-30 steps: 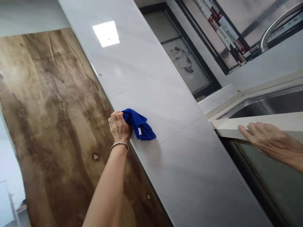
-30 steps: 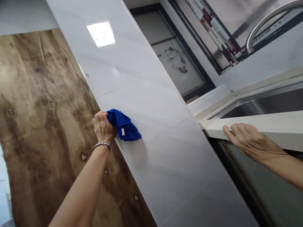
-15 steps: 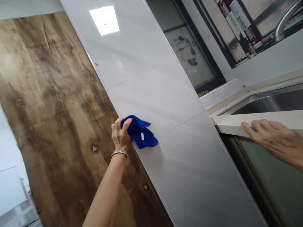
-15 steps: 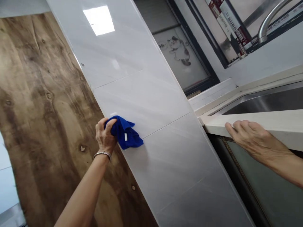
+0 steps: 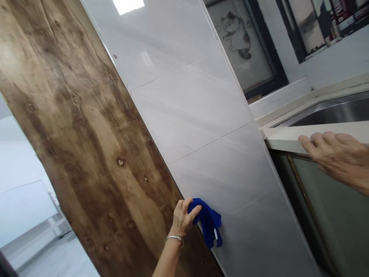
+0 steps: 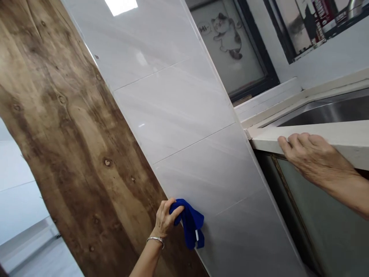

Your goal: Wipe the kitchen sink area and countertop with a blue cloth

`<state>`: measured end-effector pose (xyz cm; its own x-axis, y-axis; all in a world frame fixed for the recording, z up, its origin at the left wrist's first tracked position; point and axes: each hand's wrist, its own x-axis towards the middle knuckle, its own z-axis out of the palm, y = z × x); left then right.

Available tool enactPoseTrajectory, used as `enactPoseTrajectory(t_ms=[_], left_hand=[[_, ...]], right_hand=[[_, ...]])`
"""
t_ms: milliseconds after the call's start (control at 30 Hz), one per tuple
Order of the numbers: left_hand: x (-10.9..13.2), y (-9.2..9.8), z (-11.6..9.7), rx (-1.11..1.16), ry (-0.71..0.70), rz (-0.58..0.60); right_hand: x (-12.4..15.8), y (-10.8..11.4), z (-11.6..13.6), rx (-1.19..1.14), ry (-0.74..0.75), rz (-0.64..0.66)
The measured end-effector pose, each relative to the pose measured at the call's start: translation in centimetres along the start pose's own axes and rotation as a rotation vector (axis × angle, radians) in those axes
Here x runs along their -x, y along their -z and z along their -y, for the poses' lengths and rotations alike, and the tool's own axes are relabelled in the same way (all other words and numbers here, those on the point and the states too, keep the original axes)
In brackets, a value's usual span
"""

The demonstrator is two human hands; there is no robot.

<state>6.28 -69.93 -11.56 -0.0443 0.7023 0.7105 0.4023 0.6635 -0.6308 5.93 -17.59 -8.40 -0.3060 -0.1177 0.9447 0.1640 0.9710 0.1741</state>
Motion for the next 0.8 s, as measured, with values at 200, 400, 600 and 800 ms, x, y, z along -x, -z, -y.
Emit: enactPoseTrajectory(t_ms=[200,400,600,800], left_hand=[[-3.6,1.3,5.0,-0.087,0.063,-0.079],[-13.9,2.4,11.7,-0.189,0.228,-0.214],[-23.2,3.3,13.7,-0.203,0.307,-0.062],[-19.1,0.3,9.1,-0.299,0.099,-0.133]], right_hand=[[0.1,-0.2,-0.2,0.267,0.182,0.110],[-0.4,0.6,0.3,0.325,0.149,0.156],[-0.6,1.4,0.3,0.366,0.179,0.183],[-0.5,1.6,0.3,0.414,0.148,0.238]])
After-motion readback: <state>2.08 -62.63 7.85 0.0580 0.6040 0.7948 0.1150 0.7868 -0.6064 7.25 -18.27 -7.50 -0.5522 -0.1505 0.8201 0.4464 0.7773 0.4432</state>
